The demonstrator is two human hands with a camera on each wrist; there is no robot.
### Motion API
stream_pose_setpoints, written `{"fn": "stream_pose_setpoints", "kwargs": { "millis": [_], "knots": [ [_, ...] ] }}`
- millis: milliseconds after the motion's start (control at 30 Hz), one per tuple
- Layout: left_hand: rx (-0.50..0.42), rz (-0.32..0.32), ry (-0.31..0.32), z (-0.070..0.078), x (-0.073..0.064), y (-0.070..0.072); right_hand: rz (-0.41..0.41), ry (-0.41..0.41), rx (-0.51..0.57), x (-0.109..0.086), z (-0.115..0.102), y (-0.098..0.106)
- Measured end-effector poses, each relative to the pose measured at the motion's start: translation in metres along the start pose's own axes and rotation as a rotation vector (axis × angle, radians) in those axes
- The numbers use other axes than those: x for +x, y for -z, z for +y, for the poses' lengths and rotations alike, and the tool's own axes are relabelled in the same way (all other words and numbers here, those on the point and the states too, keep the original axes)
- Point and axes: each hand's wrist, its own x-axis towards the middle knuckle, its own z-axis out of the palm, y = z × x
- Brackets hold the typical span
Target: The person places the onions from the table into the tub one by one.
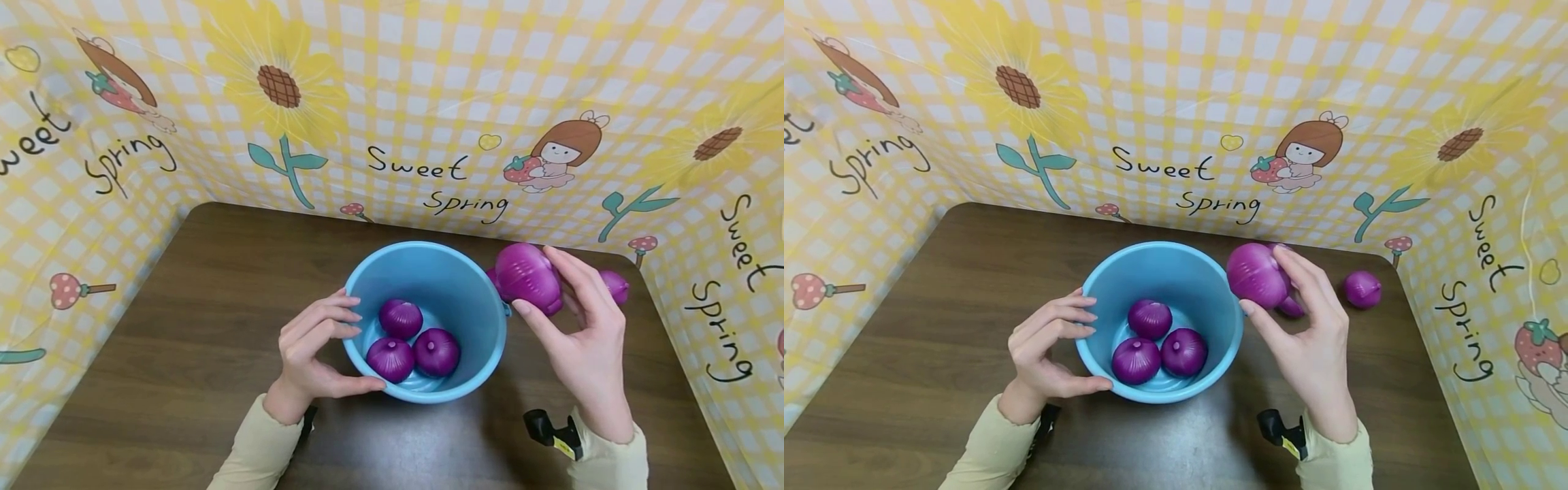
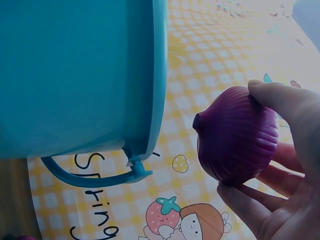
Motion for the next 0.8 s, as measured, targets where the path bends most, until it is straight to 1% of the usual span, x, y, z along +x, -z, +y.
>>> {"fn": "stream_pose_setpoints", "kwargs": {
  "millis": [333,500,800],
  "knots": [
    [0.0,-0.001,0.001,0.0,-0.001,0.001,-0.031,0.013,0.029,0.001,-0.016,-0.006],
    [0.001,0.0,0.005,0.001,0.001,0.0,-0.053,0.023,0.041,0.0,-0.018,-0.007],
    [0.007,-0.002,0.005,0.001,0.003,0.0,-0.059,0.057,0.086,0.0,-0.019,-0.012]
  ]
}}
